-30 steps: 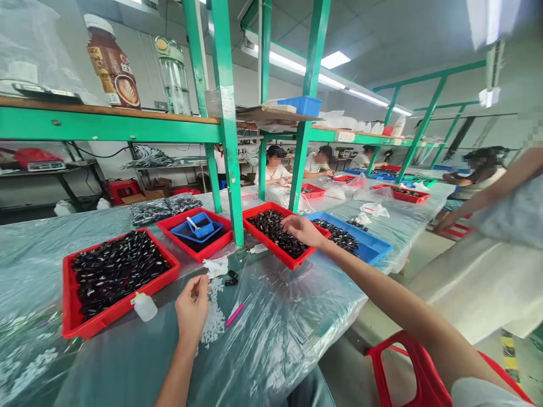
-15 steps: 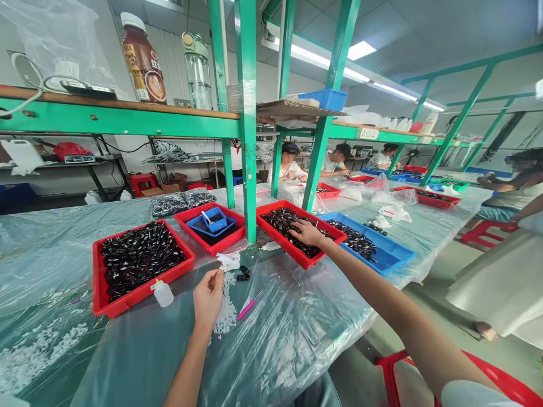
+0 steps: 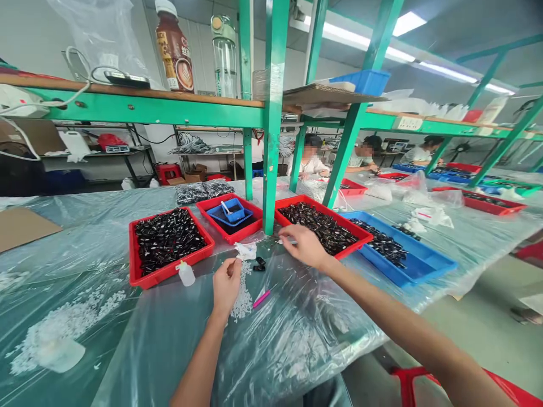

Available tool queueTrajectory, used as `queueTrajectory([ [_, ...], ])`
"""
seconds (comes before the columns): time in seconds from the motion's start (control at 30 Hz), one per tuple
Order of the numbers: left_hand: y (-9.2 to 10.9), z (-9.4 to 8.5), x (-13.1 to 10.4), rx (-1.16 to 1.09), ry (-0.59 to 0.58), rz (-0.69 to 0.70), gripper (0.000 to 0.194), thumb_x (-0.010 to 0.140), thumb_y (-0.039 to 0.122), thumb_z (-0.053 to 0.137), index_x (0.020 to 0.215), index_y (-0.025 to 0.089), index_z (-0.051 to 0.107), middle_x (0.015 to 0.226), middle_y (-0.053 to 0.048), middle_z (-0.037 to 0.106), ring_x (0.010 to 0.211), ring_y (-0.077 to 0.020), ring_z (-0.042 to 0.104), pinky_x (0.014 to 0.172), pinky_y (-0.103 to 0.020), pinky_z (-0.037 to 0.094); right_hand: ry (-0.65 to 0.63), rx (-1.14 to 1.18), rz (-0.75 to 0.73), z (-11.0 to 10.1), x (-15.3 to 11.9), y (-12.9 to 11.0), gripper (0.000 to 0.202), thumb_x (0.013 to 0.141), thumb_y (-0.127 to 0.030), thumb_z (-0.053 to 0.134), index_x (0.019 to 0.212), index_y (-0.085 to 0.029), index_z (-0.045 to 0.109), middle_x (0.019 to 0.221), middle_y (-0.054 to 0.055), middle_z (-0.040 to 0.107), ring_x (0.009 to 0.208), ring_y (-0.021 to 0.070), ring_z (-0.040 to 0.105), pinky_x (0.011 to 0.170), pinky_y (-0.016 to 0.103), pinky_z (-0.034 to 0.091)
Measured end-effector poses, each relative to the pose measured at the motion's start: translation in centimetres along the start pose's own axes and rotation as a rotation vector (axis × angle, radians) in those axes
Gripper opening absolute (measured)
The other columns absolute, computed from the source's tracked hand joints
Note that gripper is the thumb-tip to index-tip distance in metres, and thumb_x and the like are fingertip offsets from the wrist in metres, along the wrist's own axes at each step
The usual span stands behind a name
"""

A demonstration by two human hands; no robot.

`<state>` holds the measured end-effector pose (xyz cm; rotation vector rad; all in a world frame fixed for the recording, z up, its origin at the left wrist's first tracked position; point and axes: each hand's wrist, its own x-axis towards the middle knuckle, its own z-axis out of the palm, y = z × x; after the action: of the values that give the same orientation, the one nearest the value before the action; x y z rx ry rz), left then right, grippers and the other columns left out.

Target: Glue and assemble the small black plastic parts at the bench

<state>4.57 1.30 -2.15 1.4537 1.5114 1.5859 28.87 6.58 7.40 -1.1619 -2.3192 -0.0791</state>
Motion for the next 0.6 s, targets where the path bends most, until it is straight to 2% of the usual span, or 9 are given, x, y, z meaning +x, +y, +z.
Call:
queueTrajectory([
  [0.07, -0.3, -0.1, 0.2, -0.003, 0.008, -0.014, 0.039, 0.085, 0.052, 0.053, 0.089, 0.016, 0.067, 0.075, -0.005, 0.068, 0.068, -0.0182, 0.062, 0.067, -0.028, 0.049, -0.183, -0.018, -0.017, 2.3, -0.1, -2.2, 0.022, 0.098, -0.032, 0.046, 0.108, -0.021, 0.062, 0.107, 0.008, 0.067, 0.097, 0.0224, 0.061, 0.088, 0.033, 0.045],
  [0.13, -0.6, -0.2, 0.4, -0.006, 0.017, -0.012, 0.038, 0.085, 0.051, 0.053, 0.088, 0.016, 0.067, 0.074, -0.004, 0.068, 0.068, -0.0184, 0.062, 0.067, -0.028, 0.049, -0.336, -0.088, 0.029, 4.8, -0.1, -3.4, 0.027, 0.092, -0.033, 0.058, 0.116, -0.021, 0.060, 0.114, 0.010, 0.065, 0.105, 0.0253, 0.060, 0.088, 0.033, 0.046],
  [0.23, -0.4, -0.2, 0.5, -0.017, 0.031, 0.001, 0.037, 0.085, 0.049, 0.052, 0.087, 0.016, 0.067, 0.075, -0.005, 0.068, 0.069, -0.0189, 0.063, 0.068, -0.028, 0.049, -0.438, -0.150, 0.087, 7.6, 0.2, -3.8, 0.040, 0.084, -0.032, 0.067, 0.122, -0.020, 0.058, 0.121, 0.013, 0.062, 0.114, 0.0307, 0.057, 0.091, 0.036, 0.048],
  [0.37, 0.6, 0.2, 0.1, 0.029, 0.067, 0.020, 0.028, 0.087, 0.040, 0.050, 0.080, 0.017, 0.065, 0.070, -0.004, 0.066, 0.068, -0.0172, 0.061, 0.066, -0.026, 0.047, -0.414, -0.140, 0.038, 9.5, 0.1, -3.1, 0.025, 0.086, -0.018, 0.054, 0.109, -0.016, 0.064, 0.114, 0.016, 0.064, 0.112, 0.0313, 0.059, 0.090, 0.039, 0.050],
  [0.43, 0.9, 0.6, 0.0, 0.029, 0.062, 0.026, 0.026, 0.088, 0.034, 0.048, 0.078, 0.017, 0.064, 0.070, -0.004, 0.067, 0.068, -0.0163, 0.061, 0.066, -0.026, 0.046, -0.310, -0.119, -0.001, 10.6, -0.1, -1.9, 0.027, 0.084, -0.018, 0.050, 0.107, -0.017, 0.065, 0.112, 0.014, 0.066, 0.110, 0.0298, 0.061, 0.091, 0.040, 0.050],
  [0.5, 0.9, 1.0, 0.2, 0.048, 0.081, 0.024, 0.022, 0.087, 0.029, 0.049, 0.079, 0.017, 0.066, 0.074, -0.005, 0.069, 0.070, -0.0160, 0.062, 0.068, -0.026, 0.048, -0.193, -0.066, -0.040, 12.4, -0.2, 0.0, 0.030, 0.083, -0.022, 0.044, 0.103, -0.020, 0.067, 0.105, 0.012, 0.070, 0.102, 0.0293, 0.066, 0.087, 0.042, 0.052],
  [0.6, 0.6, 1.4, 0.8, 0.070, 0.098, 0.017, 0.018, 0.085, 0.028, 0.054, 0.082, 0.018, 0.069, 0.078, -0.006, 0.072, 0.071, -0.0163, 0.064, 0.069, -0.027, 0.049, -0.064, 0.083, -0.073, 15.2, 0.1, 3.0, 0.028, 0.081, -0.040, 0.046, 0.094, -0.028, 0.067, 0.094, 0.010, 0.073, 0.084, 0.0299, 0.071, 0.074, 0.044, 0.055],
])
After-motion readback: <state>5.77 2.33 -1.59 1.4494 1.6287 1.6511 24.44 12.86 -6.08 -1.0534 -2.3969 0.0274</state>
